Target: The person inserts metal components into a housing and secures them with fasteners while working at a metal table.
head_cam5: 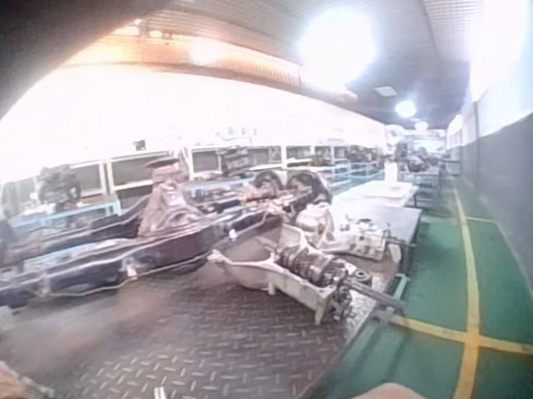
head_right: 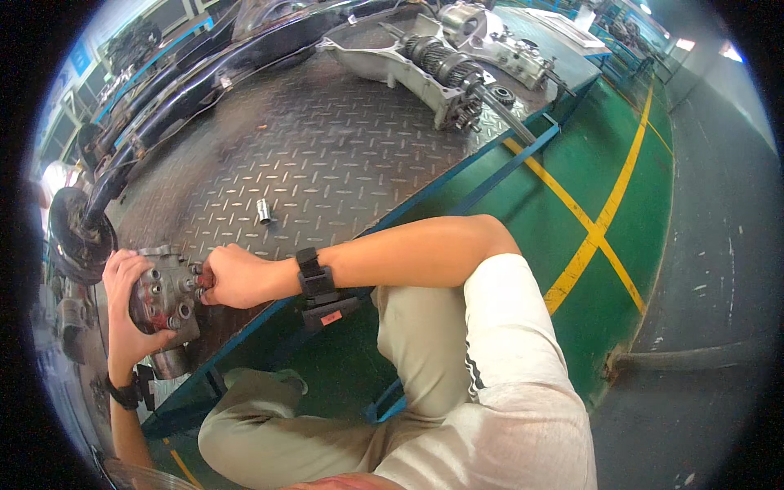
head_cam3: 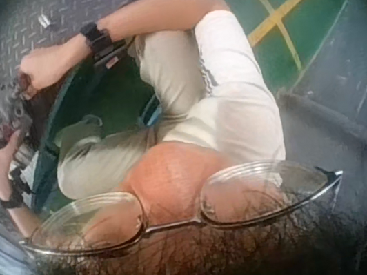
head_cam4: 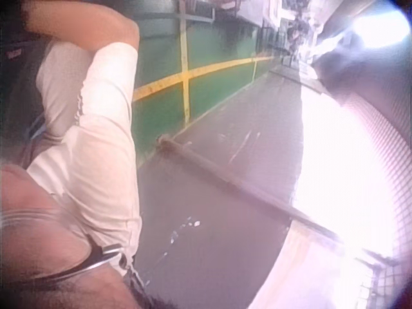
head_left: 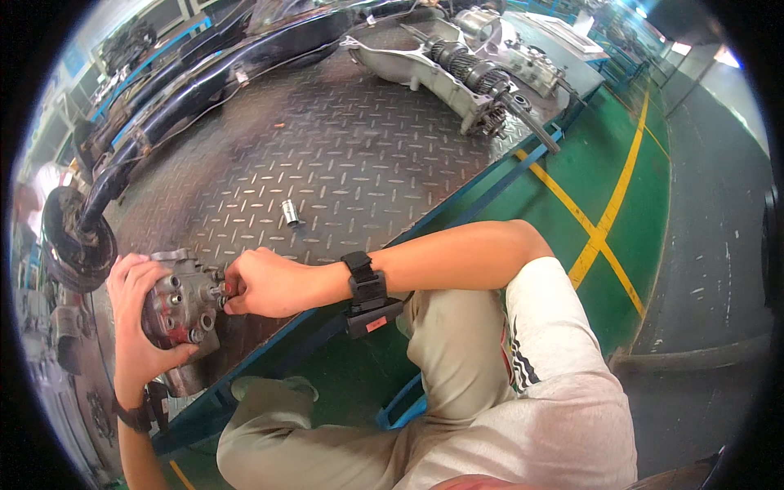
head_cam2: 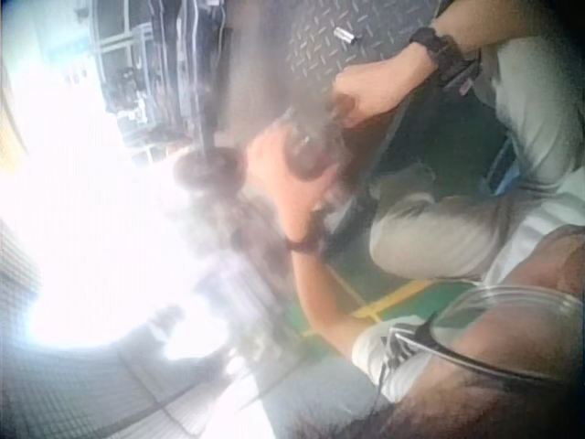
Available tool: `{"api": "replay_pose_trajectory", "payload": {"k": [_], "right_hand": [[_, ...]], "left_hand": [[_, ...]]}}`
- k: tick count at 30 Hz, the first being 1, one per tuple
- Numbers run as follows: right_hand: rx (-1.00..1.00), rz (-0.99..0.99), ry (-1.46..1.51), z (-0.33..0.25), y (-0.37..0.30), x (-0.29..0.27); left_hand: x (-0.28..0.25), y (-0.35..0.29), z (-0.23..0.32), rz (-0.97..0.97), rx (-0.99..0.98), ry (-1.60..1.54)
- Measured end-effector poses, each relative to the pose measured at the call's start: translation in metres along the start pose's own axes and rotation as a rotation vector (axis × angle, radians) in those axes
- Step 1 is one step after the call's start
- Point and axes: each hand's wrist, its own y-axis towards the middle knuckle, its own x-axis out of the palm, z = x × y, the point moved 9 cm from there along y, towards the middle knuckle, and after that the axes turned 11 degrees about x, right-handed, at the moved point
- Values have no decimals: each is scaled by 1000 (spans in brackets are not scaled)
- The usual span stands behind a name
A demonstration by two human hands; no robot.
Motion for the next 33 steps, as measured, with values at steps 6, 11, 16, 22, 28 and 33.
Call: {"api": "replay_pose_trajectory", "payload": {"k": [6,11,16,22,28,33], "right_hand": [[170,-90,84,3,-3,5],[-44,61,-30,1,-2,0],[66,12,-154,4,-3,7],[-140,83,-198,-5,-6,4],[-22,79,-164,1,-3,4],[-97,168,-225,-7,-12,4]], "left_hand": [[2,-1,-1,35,-9,-37],[4,0,-3,27,-16,-37],[4,1,-1,18,-10,-24],[6,2,0,17,-6,-16],[7,3,-1,12,-6,-25],[5,2,0,4,-2,-9]]}}
